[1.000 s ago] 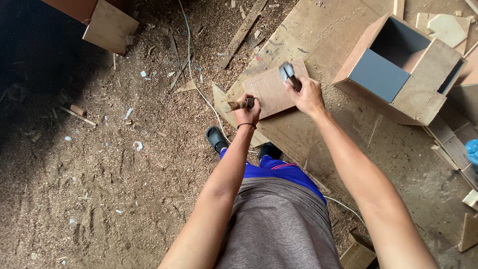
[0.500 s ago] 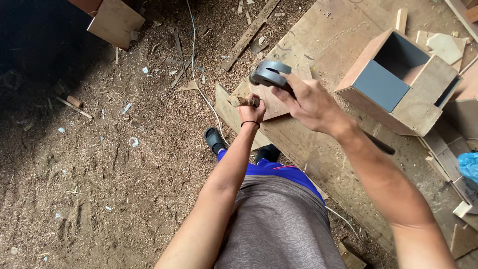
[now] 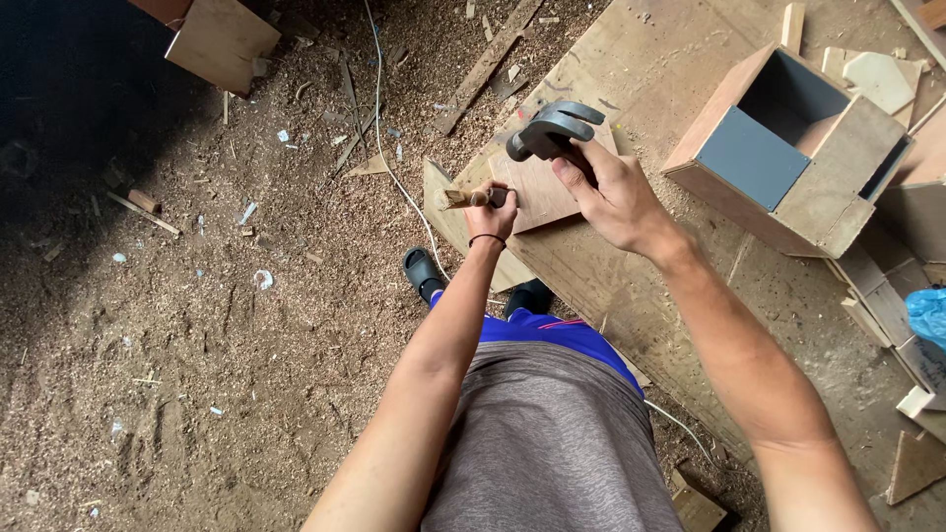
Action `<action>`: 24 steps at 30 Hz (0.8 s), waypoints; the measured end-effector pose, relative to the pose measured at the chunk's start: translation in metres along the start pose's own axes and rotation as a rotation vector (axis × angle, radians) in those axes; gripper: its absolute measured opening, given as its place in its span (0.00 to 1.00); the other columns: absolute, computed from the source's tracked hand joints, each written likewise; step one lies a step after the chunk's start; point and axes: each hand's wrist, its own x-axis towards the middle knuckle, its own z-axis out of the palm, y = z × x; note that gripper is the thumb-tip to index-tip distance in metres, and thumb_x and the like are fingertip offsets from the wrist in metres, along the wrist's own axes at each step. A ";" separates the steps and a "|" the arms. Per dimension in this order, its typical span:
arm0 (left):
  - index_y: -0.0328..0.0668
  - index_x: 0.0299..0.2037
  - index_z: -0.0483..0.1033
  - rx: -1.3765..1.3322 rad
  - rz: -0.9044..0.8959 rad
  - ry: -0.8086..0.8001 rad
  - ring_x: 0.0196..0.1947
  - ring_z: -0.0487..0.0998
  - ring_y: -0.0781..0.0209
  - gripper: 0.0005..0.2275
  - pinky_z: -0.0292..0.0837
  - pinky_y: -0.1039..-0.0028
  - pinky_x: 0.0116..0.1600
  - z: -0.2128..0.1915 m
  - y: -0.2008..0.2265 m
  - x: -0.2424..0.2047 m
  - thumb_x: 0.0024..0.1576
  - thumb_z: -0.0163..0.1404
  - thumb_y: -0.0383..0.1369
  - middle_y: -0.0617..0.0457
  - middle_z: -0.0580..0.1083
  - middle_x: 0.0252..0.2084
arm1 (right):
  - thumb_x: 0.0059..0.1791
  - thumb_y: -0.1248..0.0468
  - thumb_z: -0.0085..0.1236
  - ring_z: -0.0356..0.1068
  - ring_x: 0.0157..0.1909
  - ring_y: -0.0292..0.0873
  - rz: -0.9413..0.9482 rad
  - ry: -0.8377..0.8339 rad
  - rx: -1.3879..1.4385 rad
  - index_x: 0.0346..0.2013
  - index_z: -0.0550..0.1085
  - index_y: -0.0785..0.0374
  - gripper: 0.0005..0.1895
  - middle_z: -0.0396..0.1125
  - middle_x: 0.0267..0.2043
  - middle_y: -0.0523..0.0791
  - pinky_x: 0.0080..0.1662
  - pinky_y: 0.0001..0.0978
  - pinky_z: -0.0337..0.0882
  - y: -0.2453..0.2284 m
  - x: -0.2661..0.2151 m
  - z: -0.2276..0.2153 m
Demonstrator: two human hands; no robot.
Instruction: The person uses a chisel and hammer to carve a rectangular wooden block on a workbench. They repeatedly position the chisel and strike it with the hammer to remove wood shavings, occasionally adjusting the block's position.
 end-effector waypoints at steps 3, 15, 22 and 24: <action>0.41 0.37 0.79 0.011 -0.005 -0.022 0.31 0.81 0.58 0.09 0.78 0.69 0.41 -0.002 0.005 0.001 0.49 0.59 0.35 0.49 0.79 0.29 | 0.62 0.54 0.47 0.69 0.28 0.41 -0.143 0.041 -0.036 0.55 0.73 0.66 0.18 0.65 0.20 0.44 0.54 0.51 0.67 -0.001 -0.002 -0.002; 0.45 0.36 0.80 0.142 0.078 0.032 0.36 0.83 0.52 0.06 0.78 0.66 0.43 0.002 0.025 -0.003 0.50 0.56 0.32 0.47 0.80 0.35 | 0.64 0.53 0.40 0.72 0.32 0.40 -0.301 -0.011 -0.049 0.60 0.70 0.67 0.21 0.69 0.27 0.45 0.54 0.56 0.68 -0.030 -0.003 -0.016; 0.44 0.37 0.80 0.177 0.047 -0.044 0.36 0.82 0.48 0.07 0.78 0.64 0.43 0.001 0.025 -0.001 0.50 0.56 0.32 0.44 0.79 0.36 | 0.61 0.49 0.39 0.70 0.27 0.44 -0.100 -0.129 -0.025 0.57 0.71 0.62 0.22 0.67 0.23 0.45 0.57 0.54 0.68 -0.037 -0.002 -0.021; 0.44 0.38 0.81 0.199 -0.014 -0.062 0.36 0.82 0.47 0.07 0.78 0.63 0.43 0.002 0.025 0.000 0.50 0.56 0.33 0.43 0.80 0.34 | 0.61 0.51 0.39 0.73 0.28 0.43 -0.144 -0.111 -0.055 0.56 0.72 0.62 0.21 0.67 0.20 0.46 0.67 0.62 0.59 -0.040 -0.003 -0.023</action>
